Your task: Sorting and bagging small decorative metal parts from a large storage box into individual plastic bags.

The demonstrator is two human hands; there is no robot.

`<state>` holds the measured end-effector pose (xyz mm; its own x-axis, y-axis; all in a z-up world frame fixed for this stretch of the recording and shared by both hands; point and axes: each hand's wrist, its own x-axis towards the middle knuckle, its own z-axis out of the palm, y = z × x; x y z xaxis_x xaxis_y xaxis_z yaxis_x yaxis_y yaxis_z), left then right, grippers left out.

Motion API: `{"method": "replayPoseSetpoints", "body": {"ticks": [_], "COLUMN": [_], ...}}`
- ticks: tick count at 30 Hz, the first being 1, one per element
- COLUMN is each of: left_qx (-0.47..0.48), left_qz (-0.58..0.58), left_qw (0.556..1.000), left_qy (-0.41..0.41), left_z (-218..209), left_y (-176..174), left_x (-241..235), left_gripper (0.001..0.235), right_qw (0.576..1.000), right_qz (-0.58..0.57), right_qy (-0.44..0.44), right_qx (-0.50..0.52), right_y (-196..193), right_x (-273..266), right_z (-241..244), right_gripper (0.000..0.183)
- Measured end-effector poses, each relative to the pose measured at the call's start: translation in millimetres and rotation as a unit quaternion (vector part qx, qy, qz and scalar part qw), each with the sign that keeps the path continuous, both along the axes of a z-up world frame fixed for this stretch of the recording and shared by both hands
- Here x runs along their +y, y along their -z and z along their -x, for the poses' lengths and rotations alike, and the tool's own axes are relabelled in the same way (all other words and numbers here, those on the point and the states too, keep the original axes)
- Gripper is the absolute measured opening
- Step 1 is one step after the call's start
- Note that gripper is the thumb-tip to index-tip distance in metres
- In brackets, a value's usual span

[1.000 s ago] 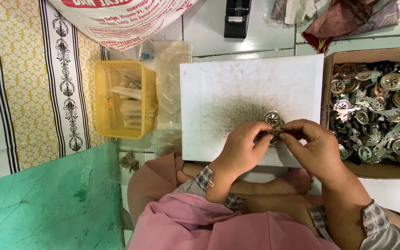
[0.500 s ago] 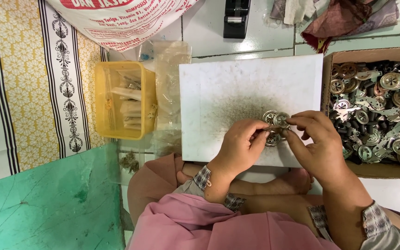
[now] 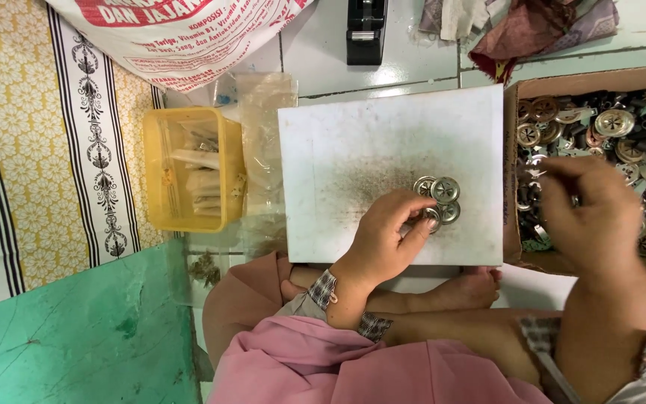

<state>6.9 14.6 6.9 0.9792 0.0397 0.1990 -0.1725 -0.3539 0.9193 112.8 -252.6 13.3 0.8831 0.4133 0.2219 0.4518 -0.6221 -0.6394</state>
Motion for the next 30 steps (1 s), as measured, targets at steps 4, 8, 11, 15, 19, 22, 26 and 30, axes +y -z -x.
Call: {"method": "replayPoseSetpoints", "body": {"ticks": [4, 8, 11, 15, 19, 22, 26, 30], "left_qx": [-0.034, -0.065, -0.072, -0.047, -0.059, -0.053, -0.056, -0.045], "left_qz": [-0.028, -0.072, -0.079, -0.083, -0.078, -0.067, -0.063, -0.07], "left_qw": [0.999, 0.994, 0.992, 0.994, 0.994, 0.995, 0.996, 0.995], "left_qy": [0.022, 0.046, 0.059, 0.052, 0.045, 0.045, 0.039, 0.053], "left_z": [2.5, 5.2, 7.6, 9.6, 7.5, 6.5, 7.1, 8.1], "left_y": [8.0, 8.8, 9.4, 11.8, 9.9, 10.1, 9.5, 11.3], "left_x": [-8.8, -17.1, -18.1, -15.4, -13.5, -11.5, -10.8, -11.0], "left_gripper": [0.019, 0.018, 0.018, 0.02, 0.02, 0.019, 0.019, 0.02], "right_qw": [0.997, 0.968, 0.95, 0.965, 0.963, 0.958, 0.921, 0.889], "right_qz": [0.075, 0.224, 0.249, 0.198, 0.196, 0.233, 0.257, 0.282], "right_qy": [0.005, 0.029, 0.034, 0.094, 0.143, 0.148, 0.245, 0.257], "right_qx": [-0.029, 0.114, 0.187, 0.146, 0.122, -0.077, 0.161, 0.252], "right_y": [19.2, 38.5, 50.9, 38.1, 82.9, 129.6, 72.4, 83.3], "right_x": [-38.1, -45.0, -52.2, -72.6, -128.9, -172.1, -113.6, -101.0], "right_z": [-21.4, -35.3, -40.6, -53.7, -66.2, -77.4, -70.3, -75.6], "right_gripper": [0.025, 0.035, 0.041, 0.039, 0.032, 0.03, 0.039, 0.056]}}
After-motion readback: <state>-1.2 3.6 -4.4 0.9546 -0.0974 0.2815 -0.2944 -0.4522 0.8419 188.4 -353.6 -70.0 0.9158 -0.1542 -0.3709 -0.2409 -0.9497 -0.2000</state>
